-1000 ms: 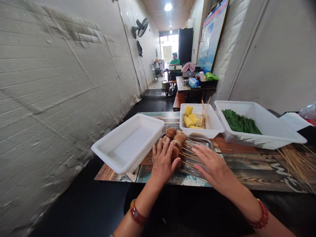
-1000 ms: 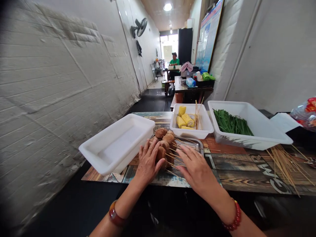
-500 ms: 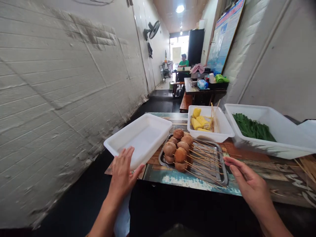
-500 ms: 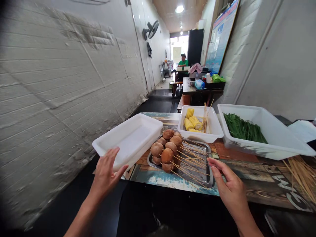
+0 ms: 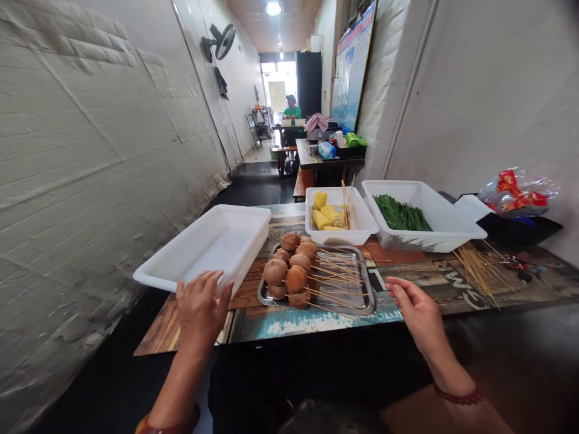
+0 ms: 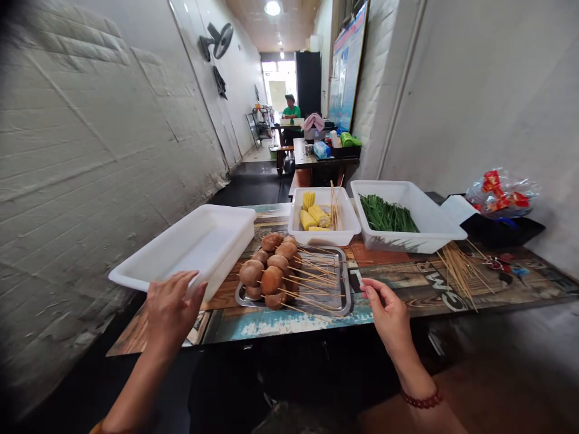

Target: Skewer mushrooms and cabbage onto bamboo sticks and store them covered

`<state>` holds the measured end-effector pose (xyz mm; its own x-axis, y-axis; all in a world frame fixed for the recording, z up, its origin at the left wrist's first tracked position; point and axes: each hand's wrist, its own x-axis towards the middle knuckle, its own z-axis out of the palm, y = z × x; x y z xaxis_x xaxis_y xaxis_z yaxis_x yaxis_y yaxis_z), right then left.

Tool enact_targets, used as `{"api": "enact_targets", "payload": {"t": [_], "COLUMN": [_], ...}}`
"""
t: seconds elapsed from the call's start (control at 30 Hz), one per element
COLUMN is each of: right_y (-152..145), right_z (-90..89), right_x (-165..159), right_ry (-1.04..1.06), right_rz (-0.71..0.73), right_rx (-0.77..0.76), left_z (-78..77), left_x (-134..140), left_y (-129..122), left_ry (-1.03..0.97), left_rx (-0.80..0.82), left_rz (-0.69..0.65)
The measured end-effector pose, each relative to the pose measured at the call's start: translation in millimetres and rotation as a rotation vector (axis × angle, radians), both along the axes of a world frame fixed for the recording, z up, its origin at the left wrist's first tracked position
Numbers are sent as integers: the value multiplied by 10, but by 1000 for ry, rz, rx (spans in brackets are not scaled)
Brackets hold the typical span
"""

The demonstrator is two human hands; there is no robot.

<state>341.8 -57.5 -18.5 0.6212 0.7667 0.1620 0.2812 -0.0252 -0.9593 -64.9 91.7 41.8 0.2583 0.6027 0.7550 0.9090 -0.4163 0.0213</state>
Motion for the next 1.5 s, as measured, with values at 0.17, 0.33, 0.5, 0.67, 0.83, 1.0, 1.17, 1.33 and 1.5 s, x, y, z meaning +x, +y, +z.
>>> {"api": "enact_targets", "payload": {"t": [0.17,0.33,0.5,0.67,0.83,1.0,1.17,1.33,1.5], "right_y": [53,228,399,496,487,524,609,665,624], "right_z": [-267,-359,-362,-390,-360,-247,-152,-237,-372], "right_x": [213,184,105,90,42,28,84,127,85], "right_ry": [-19,-308,-624,-750,-793,-698,-626,-634,-568], "right_rz": [105,211,215,151,108,102,111,76,32], "right_rx": [-56,-91,-186,-257,-263,-396,-504,-529,-578], "left_z": [-122,-521,-771,-797,-814,-793,-646,-555,-570], "left_x": [222,450,540,579,576,578,541,524,550], "left_y": [-360,-422,-232,-177,-168,-84,111,217,181], "left_ry": [-321,-467,-643,-650,-665,-696,-643,-331,-129], "left_rx": [-9,-423,-565,-580,-597,-638,-742,-905,-1089], "left_rz": [-177,-262,-197,-147,-155,-106,-116,-131,137]}}
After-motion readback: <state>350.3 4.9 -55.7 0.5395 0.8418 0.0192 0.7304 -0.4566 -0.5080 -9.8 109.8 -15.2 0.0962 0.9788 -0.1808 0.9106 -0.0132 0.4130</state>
